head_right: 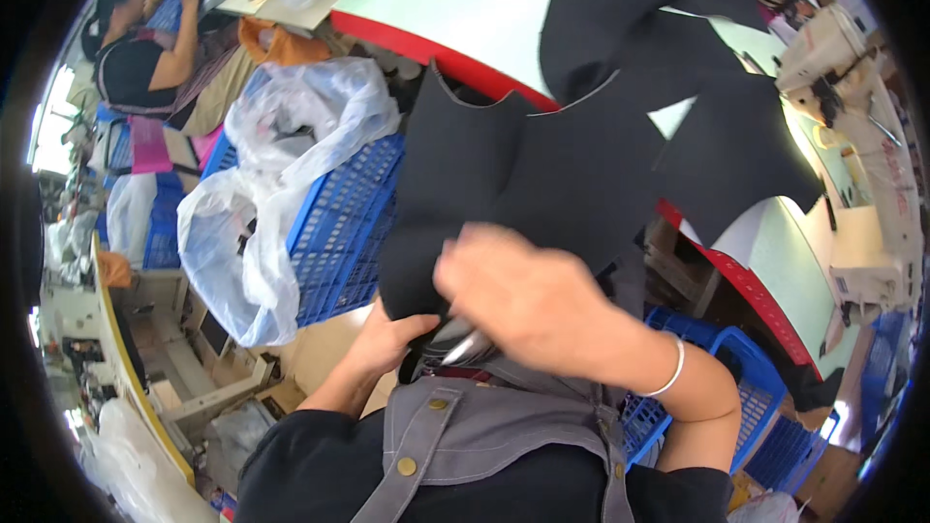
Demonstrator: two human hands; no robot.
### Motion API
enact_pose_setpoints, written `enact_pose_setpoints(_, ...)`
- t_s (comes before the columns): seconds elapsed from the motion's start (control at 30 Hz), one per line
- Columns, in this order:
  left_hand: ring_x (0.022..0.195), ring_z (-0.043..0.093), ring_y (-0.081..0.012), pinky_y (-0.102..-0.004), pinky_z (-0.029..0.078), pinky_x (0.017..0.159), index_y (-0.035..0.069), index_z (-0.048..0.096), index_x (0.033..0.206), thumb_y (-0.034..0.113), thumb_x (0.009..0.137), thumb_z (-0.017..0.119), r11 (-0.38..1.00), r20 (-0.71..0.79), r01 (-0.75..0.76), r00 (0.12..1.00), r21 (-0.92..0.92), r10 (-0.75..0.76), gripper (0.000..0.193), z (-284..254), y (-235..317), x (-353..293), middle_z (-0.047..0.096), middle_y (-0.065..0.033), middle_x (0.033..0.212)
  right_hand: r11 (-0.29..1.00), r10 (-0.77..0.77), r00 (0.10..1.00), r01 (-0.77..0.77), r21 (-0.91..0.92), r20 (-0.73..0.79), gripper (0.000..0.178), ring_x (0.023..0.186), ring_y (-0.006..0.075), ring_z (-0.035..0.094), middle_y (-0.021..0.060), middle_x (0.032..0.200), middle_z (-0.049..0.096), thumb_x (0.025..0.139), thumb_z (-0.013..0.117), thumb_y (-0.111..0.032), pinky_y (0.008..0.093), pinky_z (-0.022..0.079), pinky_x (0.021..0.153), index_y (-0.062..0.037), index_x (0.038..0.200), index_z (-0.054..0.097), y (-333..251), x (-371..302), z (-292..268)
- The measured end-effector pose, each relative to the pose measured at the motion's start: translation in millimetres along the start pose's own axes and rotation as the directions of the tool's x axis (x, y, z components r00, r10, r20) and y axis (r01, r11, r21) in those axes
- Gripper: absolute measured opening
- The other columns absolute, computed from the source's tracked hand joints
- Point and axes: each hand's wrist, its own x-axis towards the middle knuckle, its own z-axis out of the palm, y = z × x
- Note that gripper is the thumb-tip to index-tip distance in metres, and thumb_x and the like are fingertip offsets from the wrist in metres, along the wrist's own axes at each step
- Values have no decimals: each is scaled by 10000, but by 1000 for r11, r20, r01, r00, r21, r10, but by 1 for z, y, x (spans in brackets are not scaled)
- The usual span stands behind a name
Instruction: The person trims excess material from shoe upper components using scissors.
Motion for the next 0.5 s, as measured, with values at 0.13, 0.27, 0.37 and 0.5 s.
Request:
enact_pose_setpoints(0.13, 1064, 532, -184, -315, 432, 907, -41, 457, 1235, -48, 720, 576, 998, 32, -32, 999, -50, 33, 528, -9, -8, 1, 549, -112, 1174, 836, 471, 869, -383, -392, 155, 270, 870, 315, 635, 171, 912, 637, 789, 616, -146, 370, 527, 643, -11, 1018, 570, 30, -24, -22)
enact_pose_setpoints(0.27, 1067, 529, -210, -337, 440, 895, 19, 442, 1256, -132, 652, 548, 979, 56, 78, 996, -190, -68, 632, -14, -11, 8, 531, -94, 1166, 819, 471, 471, -547, -172, 746, 227, 598, 314, 636, 164, 626, 609, 887, 561, -204, 403, 499, 584, -6, 999, 562, 26, -79, -36)
enact_pose_setpoints(0.37, 1046, 542, -211, -331, 449, 876, 17, 461, 1236, -129, 648, 549, 977, 49, 80, 996, -199, -72, 613, -12, -10, 5, 536, -92, 1159, 632, 709, 636, -765, 125, 303, 267, 594, 300, 621, 133, 648, 601, 855, 606, -244, 393, 479, 564, -21, 996, 565, 23, -55, -71)
enact_pose_setpoints(0.5, 1047, 543, -213, -332, 448, 877, 11, 467, 1230, -129, 646, 544, 974, 23, 65, 998, -217, -62, 605, -10, -1, -1, 535, -93, 1164, 710, 383, 910, -400, -579, -160, 342, 663, 220, 581, 71, 871, 595, 751, 677, -303, 334, 432, 532, -55, 958, 563, 64, -12, -80)
